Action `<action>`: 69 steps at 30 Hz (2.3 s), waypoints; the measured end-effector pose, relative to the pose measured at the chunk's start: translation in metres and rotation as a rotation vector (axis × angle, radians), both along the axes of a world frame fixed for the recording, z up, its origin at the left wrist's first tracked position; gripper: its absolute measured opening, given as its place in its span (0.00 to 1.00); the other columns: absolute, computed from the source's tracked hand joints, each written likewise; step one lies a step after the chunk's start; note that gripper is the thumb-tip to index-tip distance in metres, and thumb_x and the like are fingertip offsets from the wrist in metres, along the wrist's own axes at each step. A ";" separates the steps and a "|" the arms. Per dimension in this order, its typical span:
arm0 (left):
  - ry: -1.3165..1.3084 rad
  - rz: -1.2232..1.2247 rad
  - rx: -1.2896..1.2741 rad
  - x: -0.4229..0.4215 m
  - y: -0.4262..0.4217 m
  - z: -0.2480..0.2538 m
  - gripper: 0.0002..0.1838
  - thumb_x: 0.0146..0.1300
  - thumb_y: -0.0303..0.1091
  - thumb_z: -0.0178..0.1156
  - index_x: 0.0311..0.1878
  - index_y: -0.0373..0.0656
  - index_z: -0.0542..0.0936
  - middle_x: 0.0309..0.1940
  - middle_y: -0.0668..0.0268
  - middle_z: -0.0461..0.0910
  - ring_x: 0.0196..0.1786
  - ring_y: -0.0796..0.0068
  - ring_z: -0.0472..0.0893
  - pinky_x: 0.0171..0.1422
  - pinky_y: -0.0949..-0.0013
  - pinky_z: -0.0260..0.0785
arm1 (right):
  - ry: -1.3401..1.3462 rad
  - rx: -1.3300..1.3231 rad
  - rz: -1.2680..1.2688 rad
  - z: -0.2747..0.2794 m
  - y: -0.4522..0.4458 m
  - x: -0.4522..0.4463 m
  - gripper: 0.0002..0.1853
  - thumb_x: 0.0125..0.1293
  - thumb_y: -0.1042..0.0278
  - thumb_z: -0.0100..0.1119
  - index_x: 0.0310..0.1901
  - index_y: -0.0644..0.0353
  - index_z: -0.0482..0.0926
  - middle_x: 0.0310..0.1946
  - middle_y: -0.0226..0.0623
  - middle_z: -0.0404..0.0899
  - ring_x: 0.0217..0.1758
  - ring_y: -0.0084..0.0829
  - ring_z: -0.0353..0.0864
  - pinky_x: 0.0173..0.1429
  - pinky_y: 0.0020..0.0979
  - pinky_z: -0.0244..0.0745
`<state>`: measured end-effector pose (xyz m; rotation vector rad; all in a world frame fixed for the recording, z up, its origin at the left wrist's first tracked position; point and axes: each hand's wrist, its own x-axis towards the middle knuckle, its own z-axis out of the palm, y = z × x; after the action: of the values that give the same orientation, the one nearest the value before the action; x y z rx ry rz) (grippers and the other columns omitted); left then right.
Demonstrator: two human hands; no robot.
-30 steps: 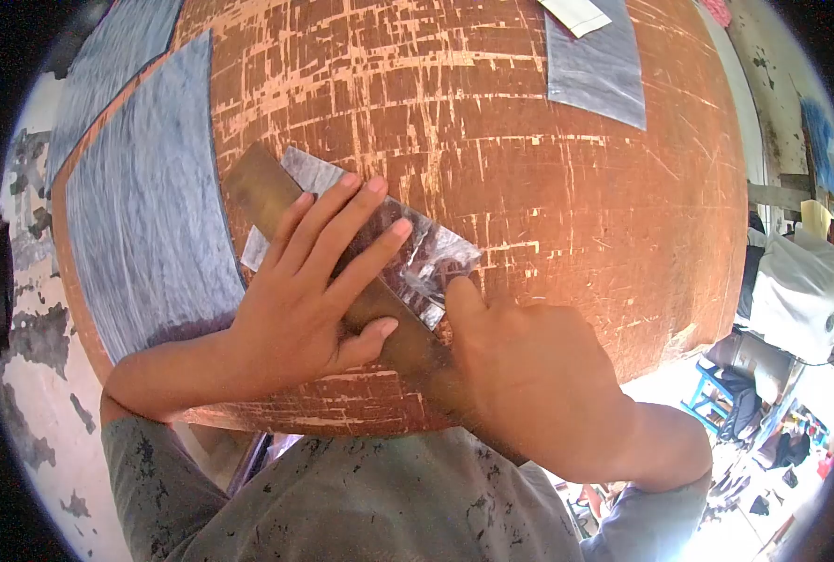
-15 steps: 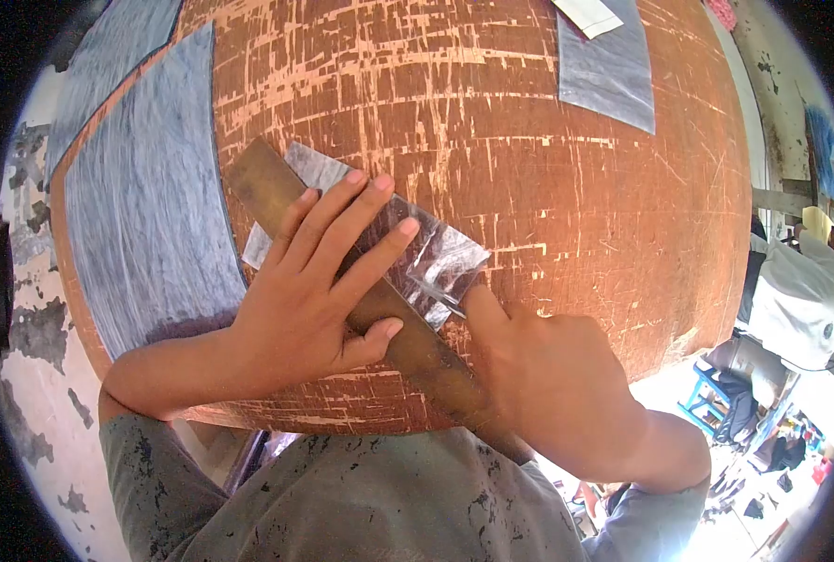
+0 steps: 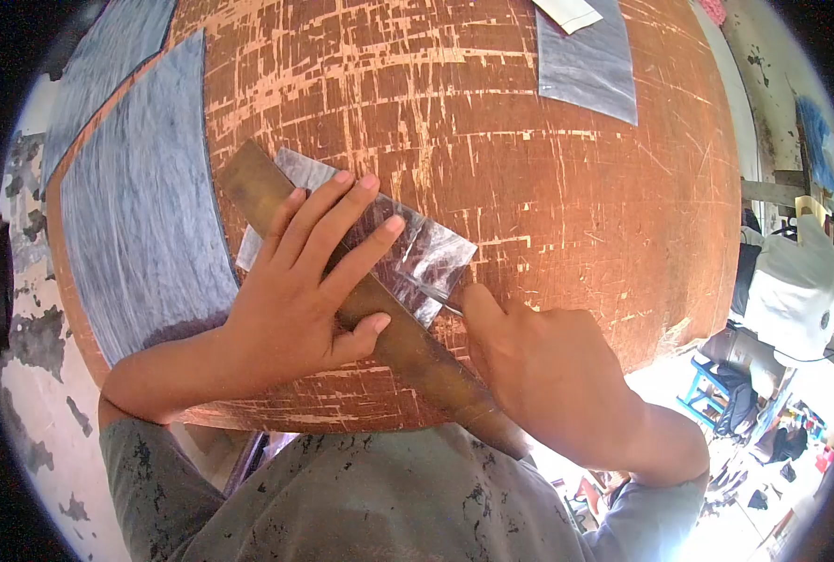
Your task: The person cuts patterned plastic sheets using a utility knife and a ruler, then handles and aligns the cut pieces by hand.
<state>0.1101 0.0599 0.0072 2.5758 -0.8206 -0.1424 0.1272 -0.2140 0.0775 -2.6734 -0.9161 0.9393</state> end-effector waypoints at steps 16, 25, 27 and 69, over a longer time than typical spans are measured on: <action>-0.039 -0.040 0.042 0.000 0.000 0.000 0.43 0.69 0.55 0.65 0.83 0.46 0.71 0.87 0.45 0.60 0.88 0.39 0.60 0.89 0.31 0.50 | 0.019 -0.020 -0.028 0.005 -0.033 -0.006 0.08 0.80 0.66 0.59 0.47 0.60 0.71 0.27 0.45 0.83 0.30 0.50 0.88 0.35 0.50 0.81; -0.045 -0.046 0.048 0.000 -0.001 -0.001 0.42 0.71 0.56 0.63 0.84 0.46 0.71 0.87 0.45 0.59 0.88 0.40 0.60 0.89 0.31 0.49 | -0.048 0.131 -0.094 0.001 -0.024 -0.005 0.08 0.79 0.65 0.61 0.48 0.58 0.73 0.30 0.44 0.83 0.30 0.51 0.87 0.36 0.51 0.79; -0.041 -0.045 0.047 0.000 0.000 -0.001 0.42 0.71 0.56 0.63 0.84 0.46 0.72 0.87 0.45 0.59 0.88 0.40 0.60 0.89 0.31 0.49 | -0.046 0.145 -0.059 -0.007 -0.018 -0.001 0.08 0.78 0.66 0.62 0.48 0.58 0.73 0.30 0.44 0.83 0.30 0.51 0.87 0.35 0.51 0.79; -0.017 -0.037 0.030 0.002 0.001 -0.001 0.43 0.68 0.55 0.65 0.83 0.48 0.72 0.87 0.47 0.60 0.88 0.42 0.60 0.89 0.32 0.50 | -0.006 0.007 0.006 -0.002 -0.016 0.001 0.09 0.78 0.66 0.60 0.46 0.59 0.72 0.20 0.44 0.82 0.26 0.53 0.88 0.32 0.50 0.81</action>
<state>0.1117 0.0605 0.0061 2.5935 -0.8791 -0.1454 0.1282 -0.2303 0.0750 -2.6713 -0.9275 0.9279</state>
